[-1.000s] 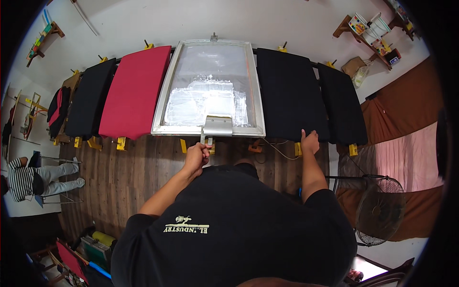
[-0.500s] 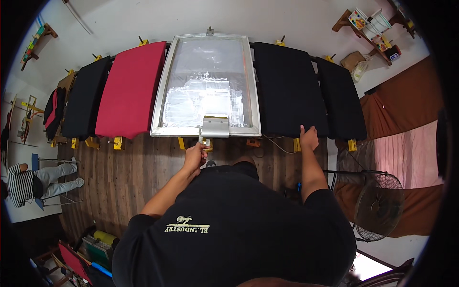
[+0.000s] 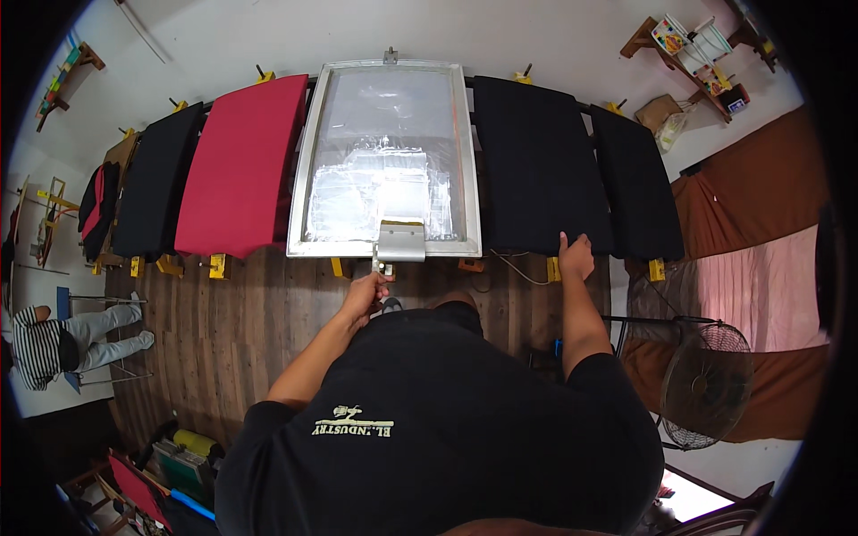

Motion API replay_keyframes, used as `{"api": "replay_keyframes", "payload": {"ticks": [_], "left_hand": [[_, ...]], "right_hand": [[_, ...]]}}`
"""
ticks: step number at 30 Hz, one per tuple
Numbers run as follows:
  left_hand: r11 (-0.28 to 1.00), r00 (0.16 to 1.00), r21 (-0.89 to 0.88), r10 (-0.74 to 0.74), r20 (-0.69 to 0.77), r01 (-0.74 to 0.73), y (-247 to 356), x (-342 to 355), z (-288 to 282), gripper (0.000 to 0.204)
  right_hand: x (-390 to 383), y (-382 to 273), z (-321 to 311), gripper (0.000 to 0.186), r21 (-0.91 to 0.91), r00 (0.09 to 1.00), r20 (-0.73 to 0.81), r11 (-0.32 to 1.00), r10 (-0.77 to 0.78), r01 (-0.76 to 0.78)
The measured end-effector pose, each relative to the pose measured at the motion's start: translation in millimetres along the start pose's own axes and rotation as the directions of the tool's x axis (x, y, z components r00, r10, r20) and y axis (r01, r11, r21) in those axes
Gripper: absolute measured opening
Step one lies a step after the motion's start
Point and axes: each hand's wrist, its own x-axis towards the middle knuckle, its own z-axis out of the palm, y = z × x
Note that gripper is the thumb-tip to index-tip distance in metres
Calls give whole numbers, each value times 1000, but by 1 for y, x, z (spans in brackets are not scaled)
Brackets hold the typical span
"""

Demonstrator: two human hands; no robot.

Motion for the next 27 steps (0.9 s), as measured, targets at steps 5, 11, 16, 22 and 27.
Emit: {"api": "replay_keyframes", "payload": {"ticks": [5,11,16,22,27], "left_hand": [[978,994,203,-61,94,41,17,-8,-2,35],[820,961,512,161,224,-257,20,-12,-28,50],[427,804,738,534,261,-523,62,-48,-17,39],[221,735,798,576,357,-561,88,-57,-14,32],[-22,690,844,565,453,-536,89,-41,-2,40]], "right_hand": [[-1,-1,-1,58,13,1000,-2,1000,-4,4],[-3,-8,-7,54,-7,1000,-2,1000,-24,24],[0,7,-2,55,82,1000,-1,997,-11,11],[-50,-23,-24,43,177,905,-371,940,-211,291],[-141,-117,-44,44,601,693,-215,466,-688,649]]}}
